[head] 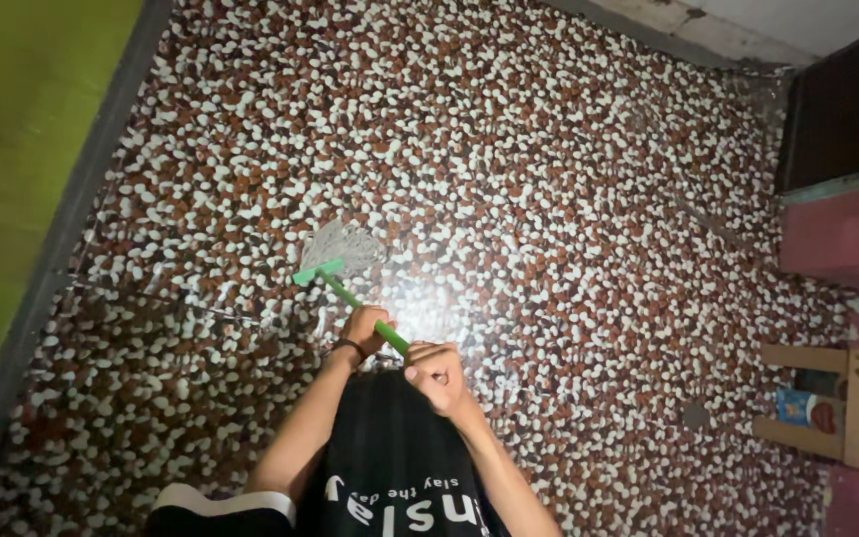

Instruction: The person mops the floor using a mop, covering different areas of the tiled surface.

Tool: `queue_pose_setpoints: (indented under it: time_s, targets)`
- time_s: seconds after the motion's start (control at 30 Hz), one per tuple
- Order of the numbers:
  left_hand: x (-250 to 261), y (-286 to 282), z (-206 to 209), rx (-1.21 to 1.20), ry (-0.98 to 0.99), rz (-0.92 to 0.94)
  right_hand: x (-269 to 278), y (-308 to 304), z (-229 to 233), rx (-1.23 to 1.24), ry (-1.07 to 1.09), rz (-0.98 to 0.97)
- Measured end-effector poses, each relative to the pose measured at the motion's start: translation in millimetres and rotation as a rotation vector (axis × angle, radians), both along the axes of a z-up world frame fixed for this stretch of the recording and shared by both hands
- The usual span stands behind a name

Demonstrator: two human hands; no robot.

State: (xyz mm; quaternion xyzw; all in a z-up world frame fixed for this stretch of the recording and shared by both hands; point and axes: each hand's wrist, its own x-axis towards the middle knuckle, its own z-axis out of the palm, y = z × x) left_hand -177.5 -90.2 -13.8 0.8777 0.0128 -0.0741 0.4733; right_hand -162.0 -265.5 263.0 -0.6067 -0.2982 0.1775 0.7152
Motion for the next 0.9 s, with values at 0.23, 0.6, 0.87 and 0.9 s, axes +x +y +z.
queue_pose_setpoints:
  time_s: [0.23,0.6,0.87,0.9]
  targets:
    - [-23,25,6,-0.086,-0.119,0.006,-30,36,-2,-0.01,-0.059,-0.018]
    - [-46,44,20,-0.118,-0.151,-0.05,-64,51,-10,-0.088,-0.078,-0.042]
    - [-43,22,6,-0.054,-0.211,0.04,-67,43,9,-0.146,-0.025,-0.07]
    - [-44,13,6,-0.005,-0.269,0.071,-69,37,14,-0.184,-0.009,-0.116]
